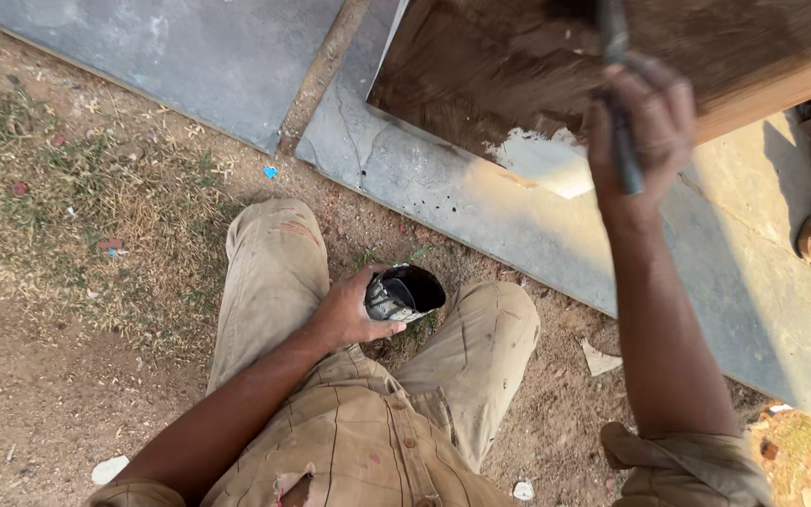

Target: The person sits on the ground holding a can of dark brown paint and dips a wide brush into it, then brushes the paint onto wooden furniture panels, covering the white base coat on the faces, edges and sides of the panels.

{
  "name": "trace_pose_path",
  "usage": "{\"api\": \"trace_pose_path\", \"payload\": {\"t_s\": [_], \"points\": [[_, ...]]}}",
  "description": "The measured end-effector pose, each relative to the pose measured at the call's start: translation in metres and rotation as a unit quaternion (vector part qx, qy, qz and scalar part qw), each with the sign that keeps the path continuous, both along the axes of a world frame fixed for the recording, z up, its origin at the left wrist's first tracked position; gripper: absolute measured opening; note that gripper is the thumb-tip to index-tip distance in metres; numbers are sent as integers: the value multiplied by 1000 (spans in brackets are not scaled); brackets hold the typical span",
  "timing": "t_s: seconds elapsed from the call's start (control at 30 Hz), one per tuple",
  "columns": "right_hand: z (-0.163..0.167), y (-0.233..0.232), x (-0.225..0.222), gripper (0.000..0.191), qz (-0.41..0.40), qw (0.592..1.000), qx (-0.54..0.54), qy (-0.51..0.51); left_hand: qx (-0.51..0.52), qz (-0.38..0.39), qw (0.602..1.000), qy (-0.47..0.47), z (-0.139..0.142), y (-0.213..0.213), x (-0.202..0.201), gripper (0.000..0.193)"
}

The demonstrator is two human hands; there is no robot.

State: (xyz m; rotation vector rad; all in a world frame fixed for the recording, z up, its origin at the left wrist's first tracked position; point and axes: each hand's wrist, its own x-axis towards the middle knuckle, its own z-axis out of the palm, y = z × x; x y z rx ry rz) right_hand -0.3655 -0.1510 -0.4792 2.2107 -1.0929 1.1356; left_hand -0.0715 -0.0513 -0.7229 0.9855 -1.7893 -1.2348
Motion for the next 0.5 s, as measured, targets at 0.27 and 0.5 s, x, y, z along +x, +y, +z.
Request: {"api": "trace_pose_path", "payload": {"t_s": [0.27, 0.5], "points": [[-8, 46, -58, 16, -61, 945, 165, 277, 20, 1, 1000, -5, -13, 1, -5, 94], [-1, 43, -78, 16, -74, 939, 162, 293, 43, -10, 999, -14, -12, 2, -7, 96]]}}
